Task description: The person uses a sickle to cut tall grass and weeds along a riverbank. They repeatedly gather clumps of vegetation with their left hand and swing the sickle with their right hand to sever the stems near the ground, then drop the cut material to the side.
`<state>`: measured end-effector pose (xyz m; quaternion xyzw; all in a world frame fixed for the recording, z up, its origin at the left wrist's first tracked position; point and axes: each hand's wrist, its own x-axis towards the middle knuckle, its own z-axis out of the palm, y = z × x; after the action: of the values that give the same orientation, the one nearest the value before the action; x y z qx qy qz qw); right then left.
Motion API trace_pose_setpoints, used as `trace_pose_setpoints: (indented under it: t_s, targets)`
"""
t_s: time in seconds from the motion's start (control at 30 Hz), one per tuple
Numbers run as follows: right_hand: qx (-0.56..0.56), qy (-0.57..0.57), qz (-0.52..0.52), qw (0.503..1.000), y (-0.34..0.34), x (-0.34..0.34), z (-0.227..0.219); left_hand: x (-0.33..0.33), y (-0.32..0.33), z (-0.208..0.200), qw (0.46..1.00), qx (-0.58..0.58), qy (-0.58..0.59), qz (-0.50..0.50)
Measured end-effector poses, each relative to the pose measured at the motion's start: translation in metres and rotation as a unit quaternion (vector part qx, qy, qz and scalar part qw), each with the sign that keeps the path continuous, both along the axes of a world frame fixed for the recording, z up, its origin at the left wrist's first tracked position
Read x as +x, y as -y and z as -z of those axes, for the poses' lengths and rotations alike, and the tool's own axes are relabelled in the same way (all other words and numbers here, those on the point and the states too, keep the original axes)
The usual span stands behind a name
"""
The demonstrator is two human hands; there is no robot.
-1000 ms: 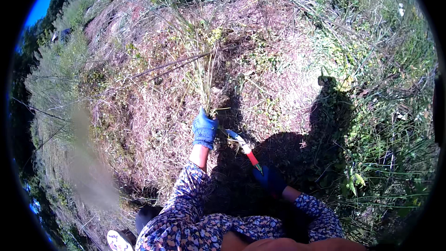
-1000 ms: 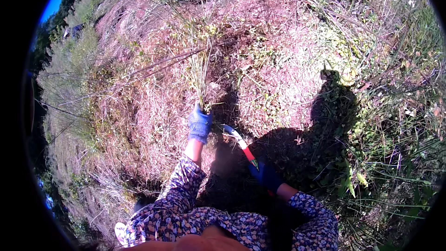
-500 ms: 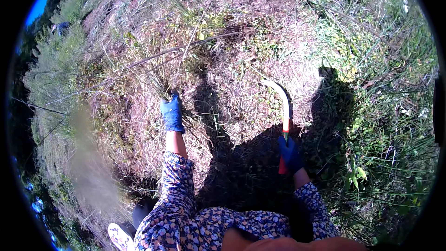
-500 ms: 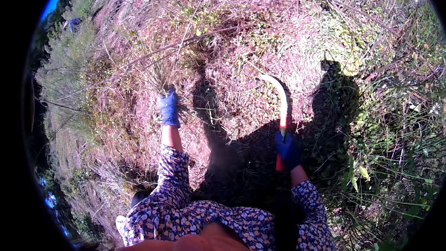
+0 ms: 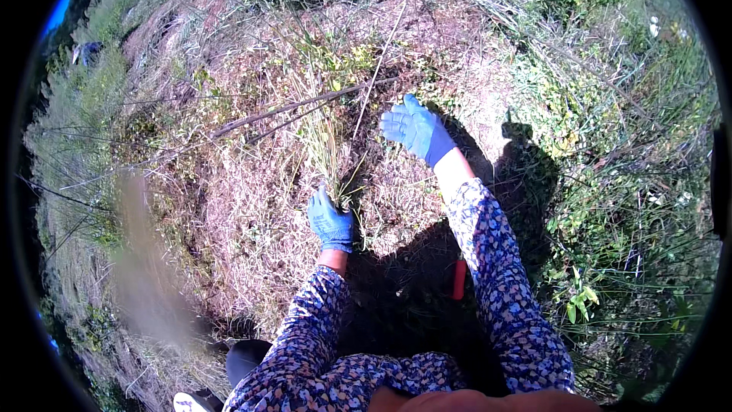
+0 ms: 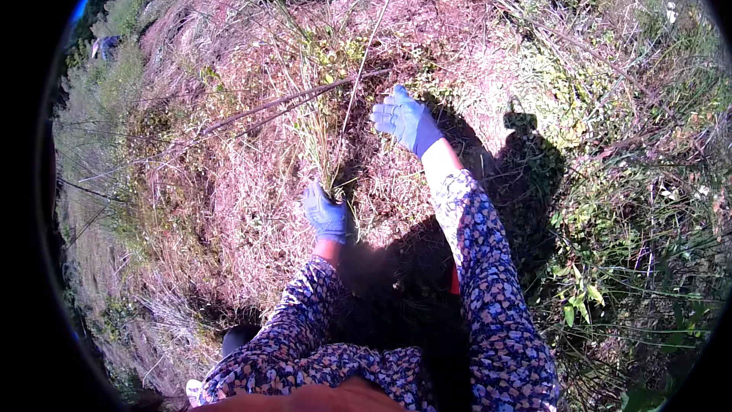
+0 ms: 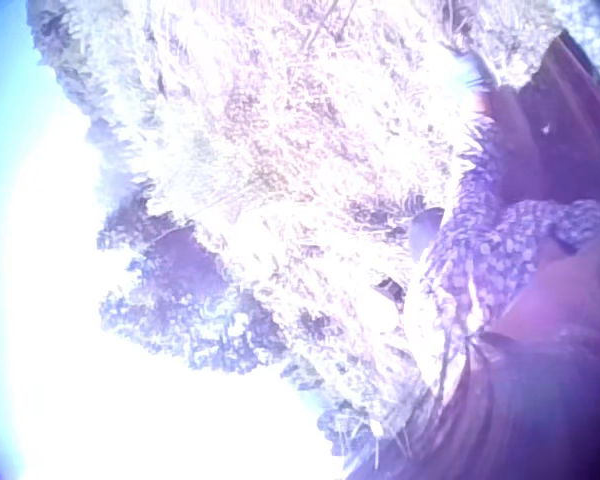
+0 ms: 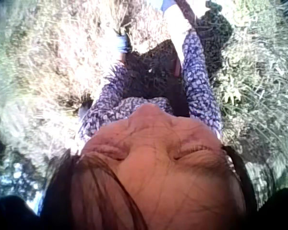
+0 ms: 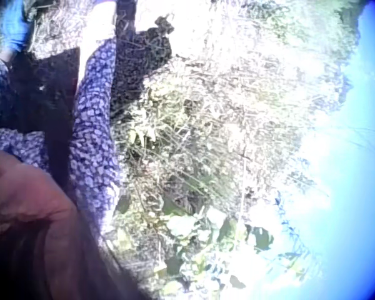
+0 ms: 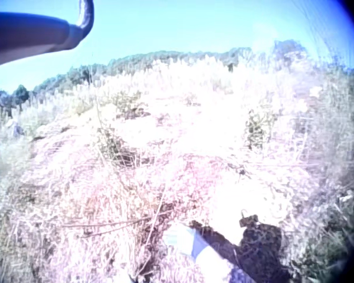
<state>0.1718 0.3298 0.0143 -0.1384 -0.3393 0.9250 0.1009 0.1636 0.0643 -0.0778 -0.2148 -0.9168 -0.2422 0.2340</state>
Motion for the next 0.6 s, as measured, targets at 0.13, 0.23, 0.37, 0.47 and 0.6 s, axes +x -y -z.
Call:
trace_pose_setpoints:
  t_s: [0.13, 0.23, 0.37, 0.47, 0.6]
  targets:
    - [-0.210, -0.118, 0.042, 0.970, 0.018, -0.098, -0.006, 0.009, -0.015, -0.001, 0.999, 0.045, 0.010, 0.026]
    - [-0.262, -0.152, 0.121, 0.945, 0.032, -0.121, -0.008, 0.013, -0.012, -0.003, 0.998, 0.057, 0.035, 0.021]
    - [-0.290, -0.231, 0.015, 0.929, 0.029, -0.059, 0.011, 0.004, -0.003, -0.001, 0.999, 0.037, -0.009, 0.015]
    - [-0.203, -0.119, 0.008, 0.972, -0.003, 0.023, 0.043, 0.010, -0.015, -0.006, 0.998, 0.046, 0.010, 0.034]
    - [-0.065, 0.038, -0.023, 0.997, 0.061, 0.131, 0.072, 0.000, 0.007, -0.005, 0.999, 0.029, 0.026, 0.015]
